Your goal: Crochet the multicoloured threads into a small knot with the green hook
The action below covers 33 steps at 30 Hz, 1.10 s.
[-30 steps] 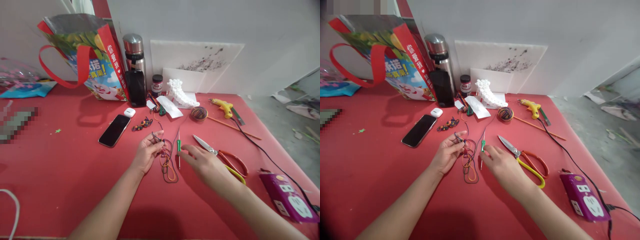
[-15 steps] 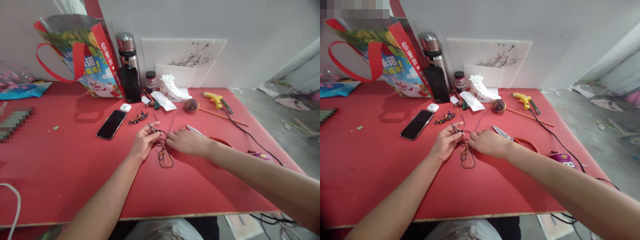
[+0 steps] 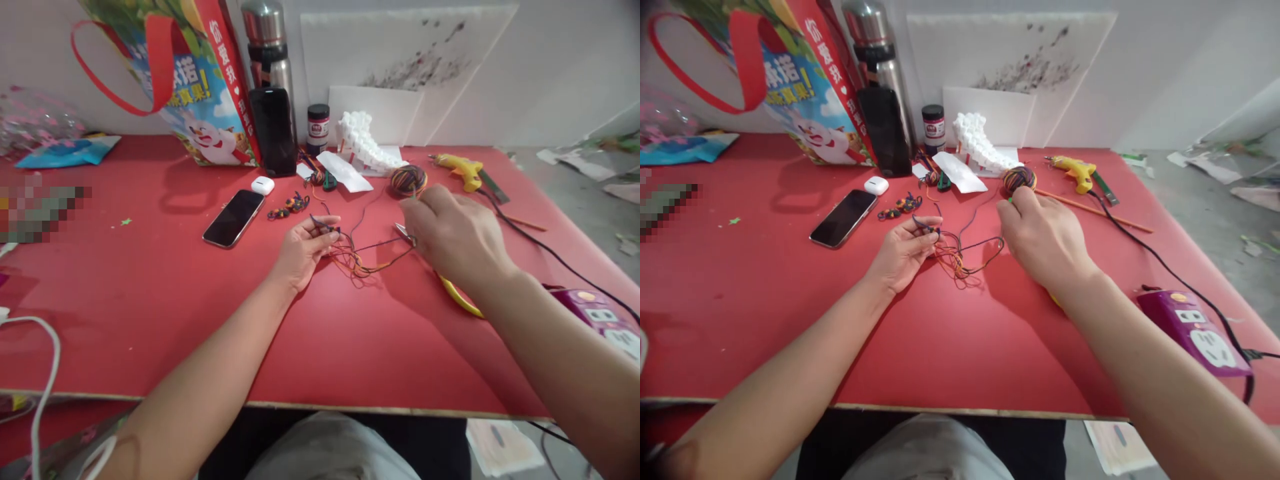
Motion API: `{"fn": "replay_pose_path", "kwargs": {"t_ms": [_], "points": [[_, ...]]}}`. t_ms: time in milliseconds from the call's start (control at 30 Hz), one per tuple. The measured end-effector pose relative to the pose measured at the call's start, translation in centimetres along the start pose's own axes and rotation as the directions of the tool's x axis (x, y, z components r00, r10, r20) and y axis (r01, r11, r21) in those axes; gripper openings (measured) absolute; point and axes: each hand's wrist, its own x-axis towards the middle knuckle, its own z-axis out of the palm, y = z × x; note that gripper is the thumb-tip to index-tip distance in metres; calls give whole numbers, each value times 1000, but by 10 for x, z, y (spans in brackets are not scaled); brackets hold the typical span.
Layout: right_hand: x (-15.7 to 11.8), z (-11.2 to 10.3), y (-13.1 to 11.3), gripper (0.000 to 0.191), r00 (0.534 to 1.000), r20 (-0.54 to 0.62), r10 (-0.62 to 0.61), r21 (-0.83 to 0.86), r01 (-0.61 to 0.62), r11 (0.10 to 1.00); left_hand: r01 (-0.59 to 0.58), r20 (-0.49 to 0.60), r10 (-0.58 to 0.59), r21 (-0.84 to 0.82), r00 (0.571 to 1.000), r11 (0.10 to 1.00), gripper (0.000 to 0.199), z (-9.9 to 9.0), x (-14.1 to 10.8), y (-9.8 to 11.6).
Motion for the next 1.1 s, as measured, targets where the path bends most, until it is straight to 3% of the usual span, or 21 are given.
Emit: {"fn": "replay_pose_path", "kwargs": {"t_ms": [133,267,367,467,600,767,800,867,933,967,1033,1100], "points": [[7,2,-33,23,977,-65,204,-262,-214,941,-22,15,22,-4,1000,1000,35,0,-2,2],[6,20,-51,32,994,-57,-98,-167,87,982,-44,43,44,-12,998,999,34,-2,-2,3],[4,34,-42,41,991,-124,48,-201,-73,977,-17,29,17,-9,999,1000,32,-2,0,2],[5,44,-30,52,968,-219,121,-112,-148,983,3,34,-3,-2,999,1000,32,0,-1,1],[5,51,-26,64,936,-313,162,40,-157,987,15,33,-15,0,999,1000,34,1,-3,1],[-2,48,-35,30,884,-401,241,341,-100,935,15,6,-15,-14,1000,1000,36,-1,-3,3],[-3,43,-40,25,880,-387,276,418,-100,903,12,1,-12,-20,1000,1000,36,-1,-2,4],[-3,29,-53,25,921,-226,318,614,-118,780,2,-4,-2,-30,1000,1000,35,-1,-2,5],[3,12,-66,36,933,-29,359,803,-192,565,-14,-6,14,-36,1000,999,34,-1,-1,5],[8,4,-72,42,918,30,395,872,-217,438,-21,-6,21,-36,1000,999,33,-1,-1,6],[18,-9,-76,42,858,42,512,952,-190,240,-28,-5,28,-36,1000,999,31,-1,-1,6],[27,-12,-71,34,785,14,619,984,-120,131,-28,-3,28,-33,1000,999,29,-1,-2,7]]}}
